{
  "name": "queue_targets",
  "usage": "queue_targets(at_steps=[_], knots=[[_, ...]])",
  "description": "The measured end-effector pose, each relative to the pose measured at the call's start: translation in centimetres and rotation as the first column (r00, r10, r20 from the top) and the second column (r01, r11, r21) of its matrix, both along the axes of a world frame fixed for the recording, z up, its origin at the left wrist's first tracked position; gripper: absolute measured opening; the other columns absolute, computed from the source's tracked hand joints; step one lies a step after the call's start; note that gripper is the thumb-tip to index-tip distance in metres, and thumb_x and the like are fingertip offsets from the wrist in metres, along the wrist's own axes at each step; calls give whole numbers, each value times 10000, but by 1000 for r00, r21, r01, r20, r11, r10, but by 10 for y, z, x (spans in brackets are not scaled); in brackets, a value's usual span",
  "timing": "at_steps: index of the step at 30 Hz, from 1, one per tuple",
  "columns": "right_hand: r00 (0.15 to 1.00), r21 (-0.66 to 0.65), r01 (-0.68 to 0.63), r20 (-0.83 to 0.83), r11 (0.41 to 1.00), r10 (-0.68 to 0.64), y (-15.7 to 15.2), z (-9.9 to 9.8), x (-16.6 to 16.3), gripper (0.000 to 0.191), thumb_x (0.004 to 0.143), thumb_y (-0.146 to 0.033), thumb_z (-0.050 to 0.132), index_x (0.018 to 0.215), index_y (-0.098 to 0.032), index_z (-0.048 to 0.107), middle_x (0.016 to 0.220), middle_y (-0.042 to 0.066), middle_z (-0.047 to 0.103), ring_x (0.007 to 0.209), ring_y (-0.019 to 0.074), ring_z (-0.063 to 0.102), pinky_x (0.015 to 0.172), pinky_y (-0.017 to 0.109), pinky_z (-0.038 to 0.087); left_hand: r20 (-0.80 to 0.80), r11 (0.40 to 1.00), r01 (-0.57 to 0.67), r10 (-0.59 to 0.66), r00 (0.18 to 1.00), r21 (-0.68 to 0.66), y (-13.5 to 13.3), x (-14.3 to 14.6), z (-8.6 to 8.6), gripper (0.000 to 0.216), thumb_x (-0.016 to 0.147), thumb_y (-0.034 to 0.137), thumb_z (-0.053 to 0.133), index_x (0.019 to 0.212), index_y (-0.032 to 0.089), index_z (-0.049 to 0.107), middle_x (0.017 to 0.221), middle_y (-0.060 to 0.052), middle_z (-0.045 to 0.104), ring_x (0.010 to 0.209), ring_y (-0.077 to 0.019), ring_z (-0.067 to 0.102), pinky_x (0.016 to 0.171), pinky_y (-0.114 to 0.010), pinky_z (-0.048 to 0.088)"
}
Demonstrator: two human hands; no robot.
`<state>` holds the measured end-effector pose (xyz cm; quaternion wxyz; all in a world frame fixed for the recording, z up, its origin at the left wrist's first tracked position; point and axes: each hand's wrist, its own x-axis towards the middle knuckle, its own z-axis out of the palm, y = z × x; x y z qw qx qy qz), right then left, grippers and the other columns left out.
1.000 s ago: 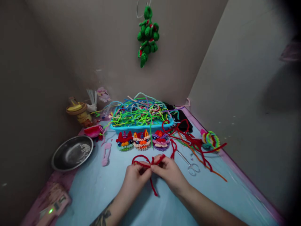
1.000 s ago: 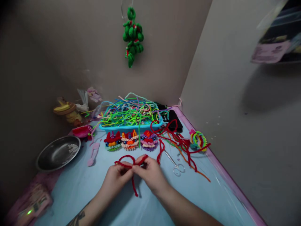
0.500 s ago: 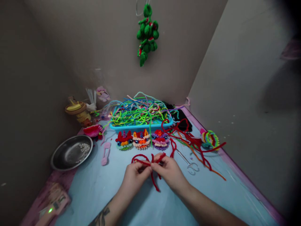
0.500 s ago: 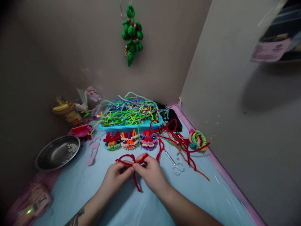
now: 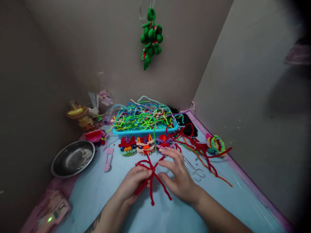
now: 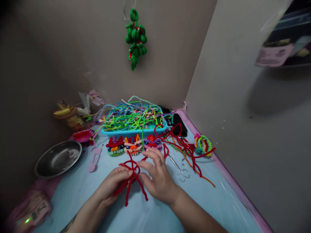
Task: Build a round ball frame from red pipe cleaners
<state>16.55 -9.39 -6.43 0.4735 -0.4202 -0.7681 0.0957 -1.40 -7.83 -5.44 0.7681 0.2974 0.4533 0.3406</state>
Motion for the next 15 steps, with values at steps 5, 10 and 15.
queue_targets(at_steps=[5,10,15], knots=[[972,119,-62,232,991,33,-5,11,-1,307,787,-78,555,1009,-271,642,1199,70,502,1227,278,370,988,472,403,35,999,21,-19,999,-49,-1,0,0,214,508,244,784,495,114,614,402,6,552,373,-65,412,419,-199,275],[975,108,-84,215,991,59,-4,10,0,241,815,-108,545,999,-233,639,1136,86,560,1188,267,403,963,463,423,26,997,76,-76,997,-10,-2,0,1,211,550,251,776,528,99,632,433,-15,579,393,-76,469,431,-193,320],[960,154,-103,273,983,58,-3,6,3,238,824,-140,552,1024,-240,632,1126,76,593,1169,260,416,969,474,389,30,993,113,-112,993,-16,-2,-3,-2,209,585,255,776,621,103,637,459,1,567,402,-75,473,417,-189,360]])
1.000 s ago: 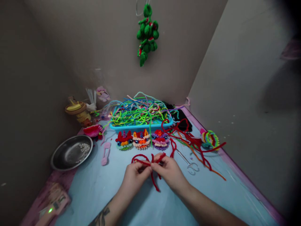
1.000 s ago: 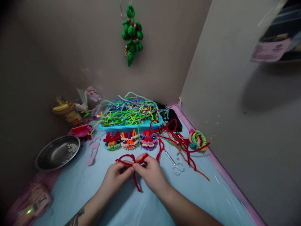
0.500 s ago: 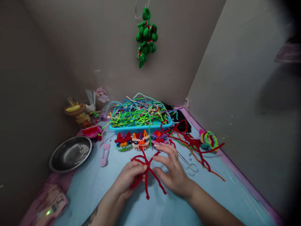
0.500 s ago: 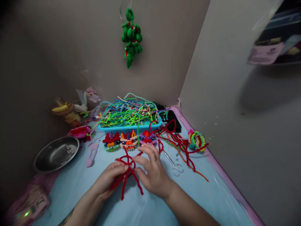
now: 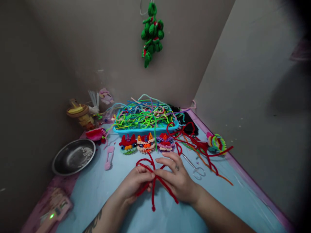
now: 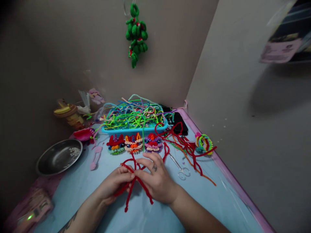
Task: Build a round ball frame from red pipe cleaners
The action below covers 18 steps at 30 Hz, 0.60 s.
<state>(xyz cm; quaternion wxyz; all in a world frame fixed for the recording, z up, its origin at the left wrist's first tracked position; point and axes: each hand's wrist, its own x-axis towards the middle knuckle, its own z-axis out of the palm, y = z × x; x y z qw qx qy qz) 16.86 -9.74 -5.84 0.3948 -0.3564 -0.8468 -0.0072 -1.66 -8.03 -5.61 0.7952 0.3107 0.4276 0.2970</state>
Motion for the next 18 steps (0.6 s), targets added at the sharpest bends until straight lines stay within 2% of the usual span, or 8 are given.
queue_targets(at_steps=[4,10,15,18], knots=[[999,45,2,43,999,-4,0,-1,1,244,835,-140,529,1037,-237,627,1125,74,606,1160,257,428,978,485,357,0,1000,-2,2,1000,23,0,-1,-2,254,577,277,800,668,108,633,503,5,571,427,-80,492,406,-185,379],[999,41,5,40,999,-7,0,1,0,224,833,-154,533,1015,-240,633,1122,72,611,1158,256,435,965,474,372,22,998,46,-47,999,46,1,-2,-3,278,583,304,805,668,97,639,496,1,573,416,-68,480,408,-178,379],[997,36,-8,76,999,6,0,3,0,263,804,-135,540,1024,-246,635,1133,73,610,1156,260,438,977,488,364,-69,996,52,-47,996,70,2,-3,1,244,592,297,772,606,112,615,469,5,566,399,-69,467,404,-182,363],[994,52,-12,111,999,6,0,3,0,282,801,-116,537,1024,-258,635,1130,63,613,1166,256,433,988,488,354,-144,989,100,-84,986,112,3,-4,5,227,585,286,752,566,116,604,442,25,525,371,-59,425,390,-186,349]])
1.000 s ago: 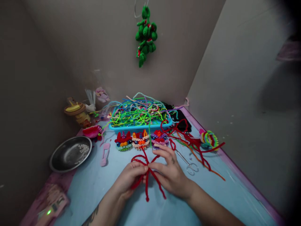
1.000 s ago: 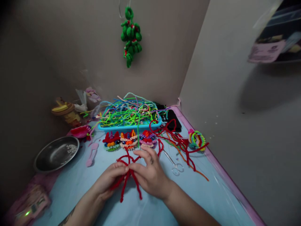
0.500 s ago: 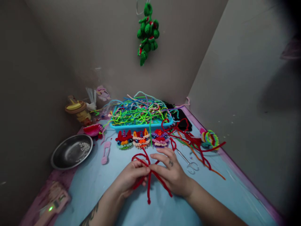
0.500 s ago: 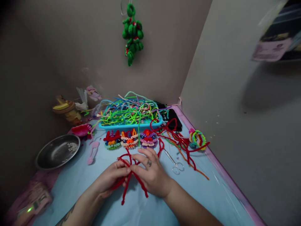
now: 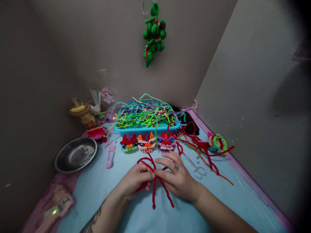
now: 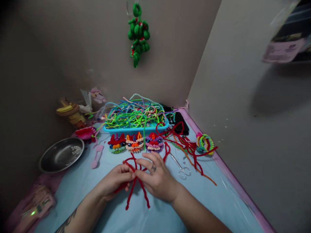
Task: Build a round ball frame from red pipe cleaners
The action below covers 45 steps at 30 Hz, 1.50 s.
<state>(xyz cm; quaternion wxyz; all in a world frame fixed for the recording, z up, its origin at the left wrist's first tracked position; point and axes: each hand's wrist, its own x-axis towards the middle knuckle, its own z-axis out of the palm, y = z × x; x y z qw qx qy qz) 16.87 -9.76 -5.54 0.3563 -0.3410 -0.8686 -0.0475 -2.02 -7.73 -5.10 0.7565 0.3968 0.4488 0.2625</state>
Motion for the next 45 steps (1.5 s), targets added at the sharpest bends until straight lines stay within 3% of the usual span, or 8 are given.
queue_targets(at_steps=[11,16,23,30,35,41,45], knots=[[997,1,-65,42,998,64,2,1,2,225,776,-107,541,944,-217,641,1043,65,637,1104,249,477,997,488,337,28,994,97,-99,995,50,-1,-1,0,213,632,279,725,655,137,568,510,45,506,397,-55,424,380,-170,356],[996,-11,-86,36,996,86,1,2,0,234,777,-89,520,955,-195,628,1007,63,645,1064,236,494,1005,470,332,46,995,97,-98,994,26,-2,0,0,229,627,286,733,663,139,561,517,41,527,398,-56,445,389,-171,352],[996,-46,-88,-9,995,88,0,3,-3,180,810,-97,476,919,-169,600,923,69,640,997,223,514,986,465,350,28,989,96,-99,995,113,-4,-1,0,272,657,329,725,646,145,525,501,58,497,402,-50,435,426,-178,340],[995,-66,-97,24,993,99,0,2,-1,190,831,-130,466,951,-165,608,955,80,639,1019,227,504,988,479,348,-68,968,157,-146,987,197,0,-3,-2,345,670,435,707,633,146,523,487,50,496,413,-64,444,427,-185,334],[998,23,-49,32,999,48,0,0,-3,211,889,-116,436,933,-183,631,921,62,654,990,202,510,987,446,354,-146,958,228,-204,968,172,1,-3,-1,338,702,449,647,612,159,497,475,58,467,389,-67,423,411,-192,329],[998,-29,-52,25,998,53,0,2,-3,198,852,-77,461,933,-154,625,936,76,642,998,221,497,977,454,347,-216,929,220,-158,963,299,0,-1,-6,271,769,389,559,640,167,473,475,78,389,427,-63,314,420,-192,250],[997,-144,-74,-24,987,71,2,4,-1,177,843,-85,472,894,-168,619,896,72,622,957,223,486,890,426,395,-296,867,224,-94,950,444,-1,2,-9,190,773,309,540,667,157,499,575,45,457,527,-88,387,494,-199,312]])
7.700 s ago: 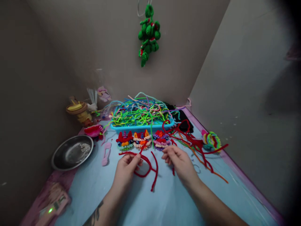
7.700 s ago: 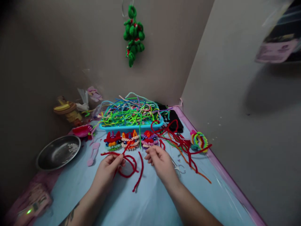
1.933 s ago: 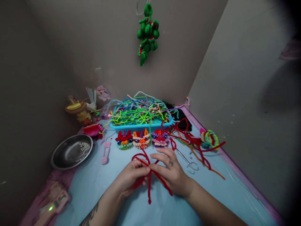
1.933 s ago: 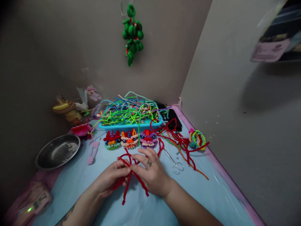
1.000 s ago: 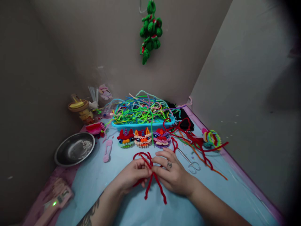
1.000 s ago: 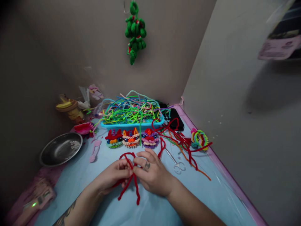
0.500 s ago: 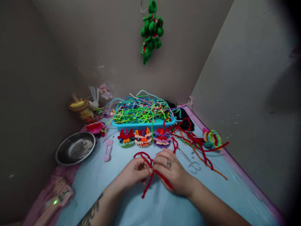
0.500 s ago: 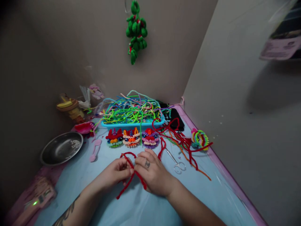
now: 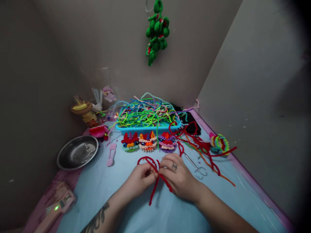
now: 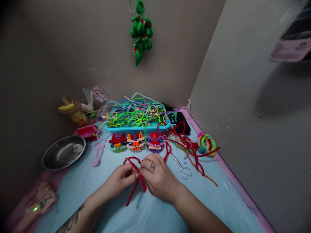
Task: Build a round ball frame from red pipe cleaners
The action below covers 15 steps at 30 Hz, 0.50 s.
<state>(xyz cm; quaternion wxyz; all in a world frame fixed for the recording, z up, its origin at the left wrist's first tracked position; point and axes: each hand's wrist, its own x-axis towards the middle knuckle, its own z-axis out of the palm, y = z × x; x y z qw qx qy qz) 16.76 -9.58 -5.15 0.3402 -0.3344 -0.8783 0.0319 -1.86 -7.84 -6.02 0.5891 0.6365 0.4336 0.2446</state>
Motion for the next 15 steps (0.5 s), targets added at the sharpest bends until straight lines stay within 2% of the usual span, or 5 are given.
queue_targets(at_steps=[5,8,12,15], knots=[[995,-223,10,-94,975,-31,4,0,1,115,804,-102,546,817,-197,611,846,51,583,931,217,481,841,393,406,-178,964,35,12,984,262,-2,0,1,146,801,213,515,687,142,572,649,8,555,604,-110,463,548,-205,335],[987,-348,-8,-155,937,-49,4,3,0,103,801,-106,552,794,-198,598,851,49,577,940,215,482,840,386,409,-231,932,93,-11,973,349,-3,-1,3,175,821,193,503,675,143,585,623,8,561,590,-109,473,552,-206,336],[971,-506,-3,-209,863,-119,5,7,-4,122,797,-103,545,711,-185,574,836,41,562,913,201,499,804,352,413,-252,900,146,-42,967,410,-5,-1,9,202,852,188,478,693,143,593,662,-14,584,636,-123,514,603,-213,377],[961,-629,30,-197,777,-197,7,5,-8,204,789,-99,543,601,-175,520,769,25,539,843,181,512,742,306,406,-273,876,174,-51,961,449,-7,0,12,176,861,171,474,746,145,605,744,-34,608,707,-135,541,665,-221,404]])
